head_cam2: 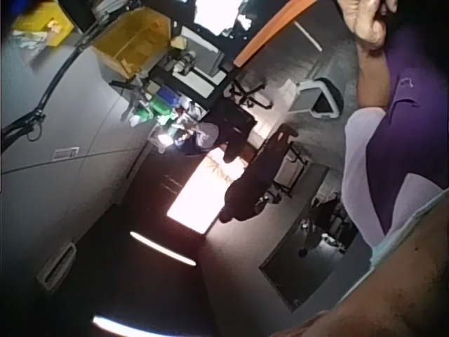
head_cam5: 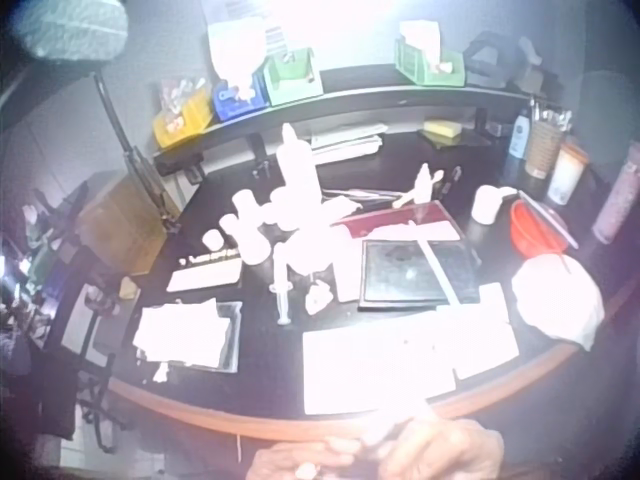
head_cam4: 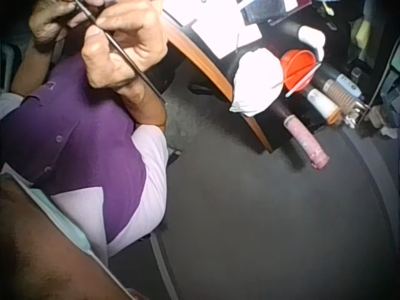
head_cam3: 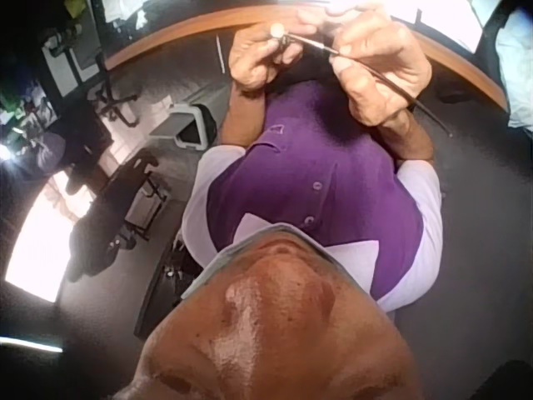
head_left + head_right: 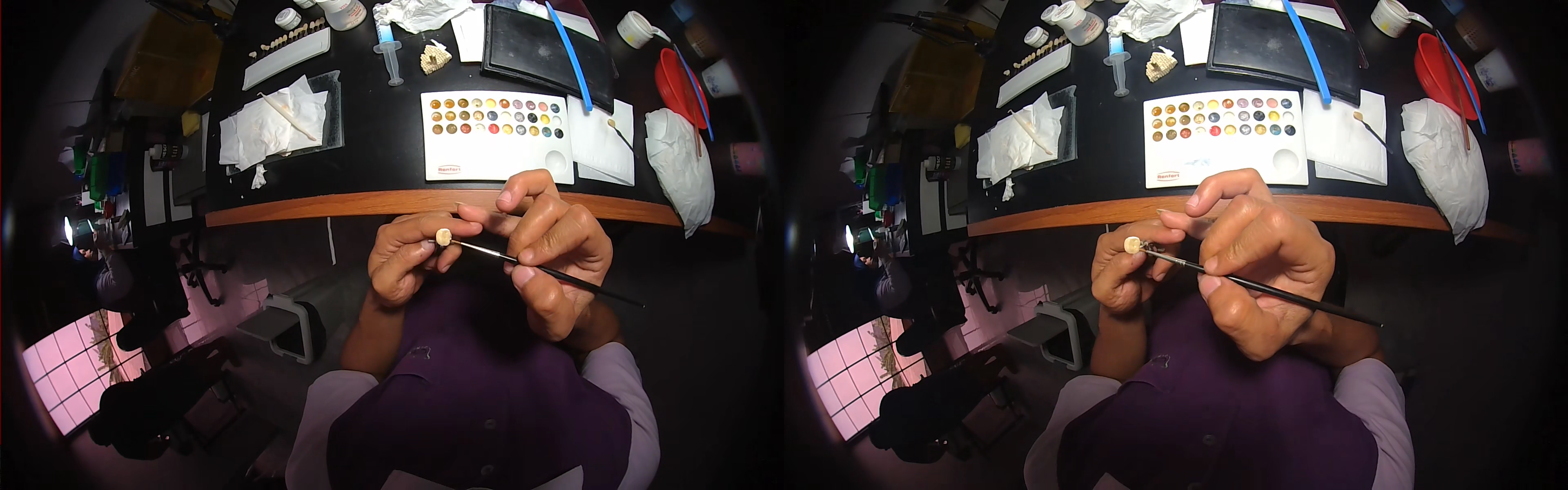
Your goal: The person applies stain to a dental crown using a fine brush, then picks up a plaster dental model and applies additional material to the teeth on the model.
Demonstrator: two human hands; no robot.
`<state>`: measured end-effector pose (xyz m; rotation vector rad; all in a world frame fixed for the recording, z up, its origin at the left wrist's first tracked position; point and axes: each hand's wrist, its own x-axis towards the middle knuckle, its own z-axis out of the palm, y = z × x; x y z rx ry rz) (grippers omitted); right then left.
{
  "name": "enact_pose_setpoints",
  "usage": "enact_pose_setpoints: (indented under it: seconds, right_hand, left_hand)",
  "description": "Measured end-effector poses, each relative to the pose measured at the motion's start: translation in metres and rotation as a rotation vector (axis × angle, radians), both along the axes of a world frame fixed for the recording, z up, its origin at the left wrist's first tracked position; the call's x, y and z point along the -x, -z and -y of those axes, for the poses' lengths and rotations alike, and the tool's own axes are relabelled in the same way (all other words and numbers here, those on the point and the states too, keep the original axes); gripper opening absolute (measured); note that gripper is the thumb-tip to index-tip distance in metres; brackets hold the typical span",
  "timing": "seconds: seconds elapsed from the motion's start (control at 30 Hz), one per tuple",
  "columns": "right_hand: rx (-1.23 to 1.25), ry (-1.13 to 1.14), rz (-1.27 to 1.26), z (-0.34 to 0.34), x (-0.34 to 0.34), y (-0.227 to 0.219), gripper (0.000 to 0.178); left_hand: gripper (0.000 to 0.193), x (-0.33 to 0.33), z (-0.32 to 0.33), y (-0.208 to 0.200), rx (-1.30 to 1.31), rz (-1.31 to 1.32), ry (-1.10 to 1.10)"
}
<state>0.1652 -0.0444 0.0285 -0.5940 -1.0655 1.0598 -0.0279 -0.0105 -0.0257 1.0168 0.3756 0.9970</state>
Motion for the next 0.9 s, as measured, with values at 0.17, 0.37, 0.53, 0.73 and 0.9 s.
enact_pose_setpoints:
  seconds: [0.17,0.37,0.53,0.73,0.9]
  right_hand:
    - [-0.009,-0.022,0.026,-0.001,-0.003,-0.001,0.016]
    - [-0.008,-0.017,0.055,-0.003,-0.003,-0.001,0.016]
    - [0.004,-0.010,0.109,-0.001,-0.005,-0.001,0.015]
    - [-0.023,0.125,0.143,-0.002,-0.016,-0.006,0.018]
    - [-0.291,0.586,0.850,-0.009,-0.079,-0.008,0.026]
  left_hand:
    - [0.047,-0.002,-0.001,-0.005,-0.041,-0.021,-0.018]
    - [0.049,-0.002,0.000,-0.007,0.004,-0.103,-0.039]
    - [0.048,-0.002,0.001,-0.009,0.006,-0.104,-0.053]
    - [0.049,-0.002,0.003,-0.006,0.034,-0.026,-0.040]
    - [0.051,0.016,0.004,-0.012,0.009,-0.222,-0.144]
